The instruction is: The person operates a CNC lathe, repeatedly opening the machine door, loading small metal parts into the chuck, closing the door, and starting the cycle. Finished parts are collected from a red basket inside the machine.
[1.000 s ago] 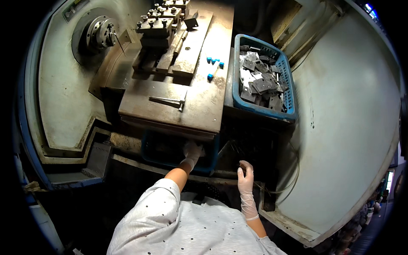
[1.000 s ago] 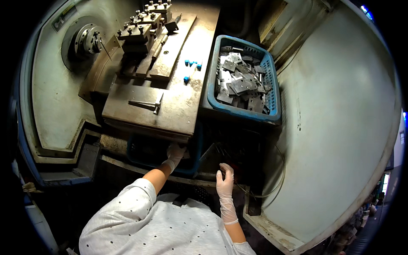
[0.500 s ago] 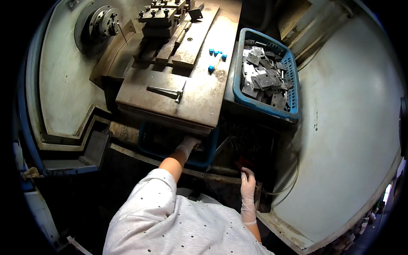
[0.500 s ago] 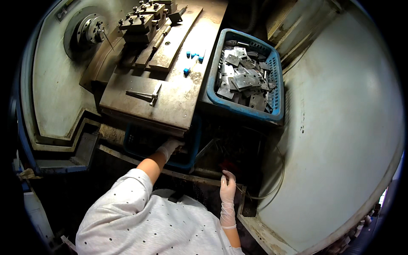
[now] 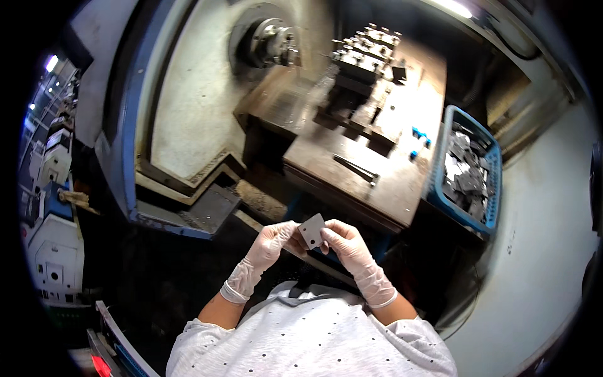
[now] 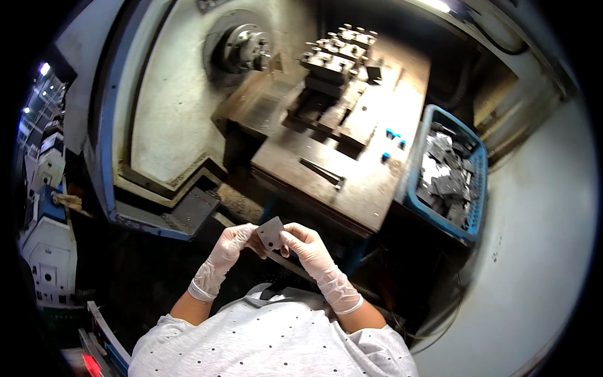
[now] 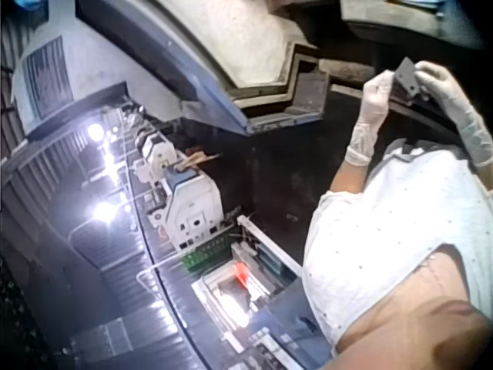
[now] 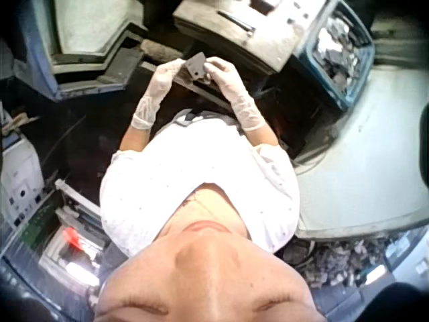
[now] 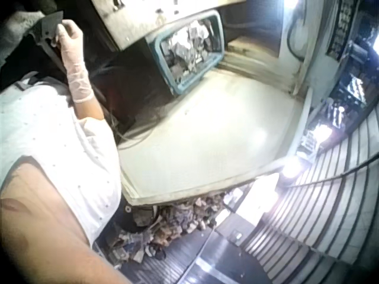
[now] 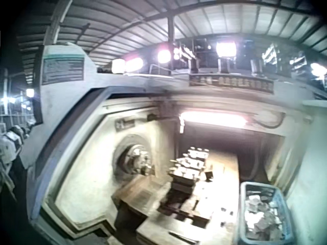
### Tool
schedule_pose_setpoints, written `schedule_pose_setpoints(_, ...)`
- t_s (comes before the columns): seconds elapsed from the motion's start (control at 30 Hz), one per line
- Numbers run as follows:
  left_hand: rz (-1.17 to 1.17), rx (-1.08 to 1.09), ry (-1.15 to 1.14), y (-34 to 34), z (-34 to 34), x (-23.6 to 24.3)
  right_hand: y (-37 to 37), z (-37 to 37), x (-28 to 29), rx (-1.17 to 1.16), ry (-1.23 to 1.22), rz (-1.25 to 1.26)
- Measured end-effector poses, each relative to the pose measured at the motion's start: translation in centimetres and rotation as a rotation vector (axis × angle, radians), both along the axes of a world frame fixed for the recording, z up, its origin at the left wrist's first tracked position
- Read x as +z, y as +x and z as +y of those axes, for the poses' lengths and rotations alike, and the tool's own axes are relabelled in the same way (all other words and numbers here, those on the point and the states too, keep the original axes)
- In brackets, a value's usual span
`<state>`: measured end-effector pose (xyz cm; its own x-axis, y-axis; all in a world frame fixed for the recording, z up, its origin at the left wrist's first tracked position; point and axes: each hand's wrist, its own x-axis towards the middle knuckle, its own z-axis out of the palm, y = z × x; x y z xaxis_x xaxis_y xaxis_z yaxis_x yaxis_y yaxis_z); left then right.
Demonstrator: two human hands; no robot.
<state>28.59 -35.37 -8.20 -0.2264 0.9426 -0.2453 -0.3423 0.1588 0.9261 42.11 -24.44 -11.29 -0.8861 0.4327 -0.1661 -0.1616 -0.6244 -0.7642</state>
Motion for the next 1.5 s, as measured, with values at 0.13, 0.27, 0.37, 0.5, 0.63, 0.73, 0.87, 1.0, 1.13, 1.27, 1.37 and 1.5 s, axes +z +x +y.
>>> schedule_pose_setpoints(0.13,0.115,0.186,0.204,-3.3,-0.7,-0.1,-4.8,0.0,2.5,0.052,-0.117,-0.001)
schedule_pose_setpoints(0.27,0.092,0.093,0.366,-6.8,0.9,0.6,-8.4,0.4,4.0,0.218,-0.235,0.045)
schedule_pose_setpoints(0.37,0.049,0.136,0.272,-10.2,2.5,0.7,-9.9,1.2,5.6,0.163,0.094,-0.053)
schedule_pose_setpoints(0.5,0.356,-0.265,0.257,-10.9,5.5,3.8,-9.9,4.3,8.2,0.032,1.114,-0.293)
schedule_pose_setpoints(0.63,0.805,-0.322,0.186,-10.4,8.9,5.1,-9.2,6.6,9.4,-0.091,1.405,-0.39)
schedule_pose_setpoints(0.73,0.959,-0.158,0.373,-12.1,12.5,4.9,-7.6,7.0,9.5,-0.415,1.304,-0.341)
schedule_pose_setpoints(0.87,0.529,0.607,0.382,-19.6,21.4,5.5,-3.4,6.8,9.0,-0.454,1.066,-0.349)
schedule_pose_setpoints(1.0,1.313,0.484,0.124,-25.5,26.6,8.4,0.3,4.7,6.9,-0.421,0.956,-0.394)
schedule_pose_setpoints(1.13,1.639,0.295,-0.057,-26.1,28.9,9.5,2.7,3.4,4.7,-0.375,0.875,-0.47)
schedule_pose_setpoints(1.27,1.963,0.199,-0.004,-26.4,30.3,9.8,3.5,2.9,4.2,-0.416,0.806,-0.496)
schedule_pose_setpoints(1.37,2.164,0.171,-0.105,-27.9,31.1,9.5,3.5,2.6,4.0,-0.437,0.793,-0.474)
schedule_pose_setpoints(1.5,2.172,0.06,-0.498,-23.3,30.1,11.9,3.5,2.4,3.9,-0.479,0.745,-0.48)
